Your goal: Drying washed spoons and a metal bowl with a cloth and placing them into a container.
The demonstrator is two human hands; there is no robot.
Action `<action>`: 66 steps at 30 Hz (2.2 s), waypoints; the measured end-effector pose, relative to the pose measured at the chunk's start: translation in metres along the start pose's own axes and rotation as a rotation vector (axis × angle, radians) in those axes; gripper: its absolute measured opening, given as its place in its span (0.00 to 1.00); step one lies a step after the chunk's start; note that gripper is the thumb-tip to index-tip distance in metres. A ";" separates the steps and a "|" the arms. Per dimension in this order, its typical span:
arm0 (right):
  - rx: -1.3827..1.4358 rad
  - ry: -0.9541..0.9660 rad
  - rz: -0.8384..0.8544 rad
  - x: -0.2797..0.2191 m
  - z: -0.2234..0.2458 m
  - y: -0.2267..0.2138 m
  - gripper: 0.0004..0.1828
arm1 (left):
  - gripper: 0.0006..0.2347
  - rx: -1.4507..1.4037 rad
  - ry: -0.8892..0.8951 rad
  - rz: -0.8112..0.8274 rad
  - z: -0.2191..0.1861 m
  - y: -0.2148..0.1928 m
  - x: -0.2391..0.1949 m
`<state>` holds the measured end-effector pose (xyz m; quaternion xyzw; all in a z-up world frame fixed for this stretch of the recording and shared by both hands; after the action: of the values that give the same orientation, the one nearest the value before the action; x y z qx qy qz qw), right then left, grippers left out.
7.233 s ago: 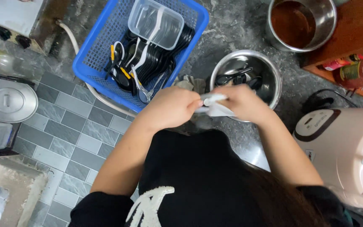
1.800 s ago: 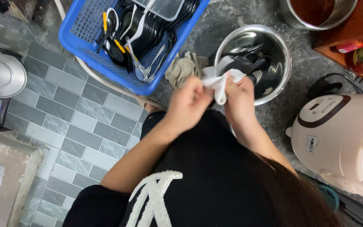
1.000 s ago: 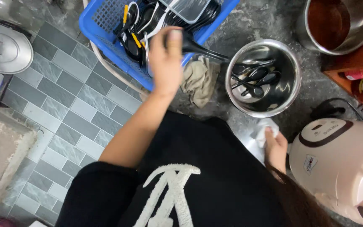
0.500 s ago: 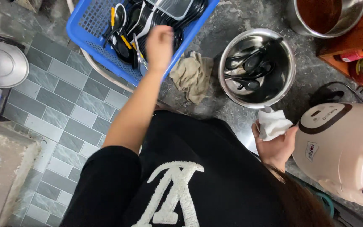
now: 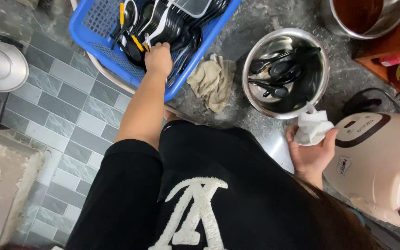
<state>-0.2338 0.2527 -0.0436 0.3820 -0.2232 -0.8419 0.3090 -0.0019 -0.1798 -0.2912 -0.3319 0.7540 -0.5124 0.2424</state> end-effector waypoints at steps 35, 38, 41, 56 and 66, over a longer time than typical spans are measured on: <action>-0.827 -0.799 0.066 0.056 0.014 0.159 0.15 | 0.09 -0.977 0.058 0.054 -0.200 -0.191 -0.107; -0.782 -0.707 0.143 0.045 0.028 0.170 0.14 | 0.08 -0.982 0.009 0.010 -0.203 -0.190 -0.112; -0.689 -0.508 0.271 0.032 0.022 0.186 0.12 | 0.07 -1.253 0.070 -0.142 -0.226 -0.213 -0.116; -0.463 -0.126 0.180 0.034 0.011 0.145 0.08 | 0.06 -1.583 -0.059 -0.033 -0.222 -0.172 -0.123; -0.517 -0.515 0.016 0.014 -0.022 0.042 0.06 | 0.04 -1.426 0.101 -0.289 -0.226 -0.236 -0.131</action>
<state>-0.2090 0.2096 -0.0386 0.0650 -0.0767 -0.9367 0.3355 -0.0154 -0.0032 0.0129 -0.4813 0.8634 0.0620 -0.1381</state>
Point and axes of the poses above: each hand's wrist, its own x-axis towards the middle knuckle, its own y-axis out of the palm, z = x × y, the point moved 3 cm from there along x, towards the middle knuckle, and after that the axes turned 10 degrees about y, right-handed, at the moved point
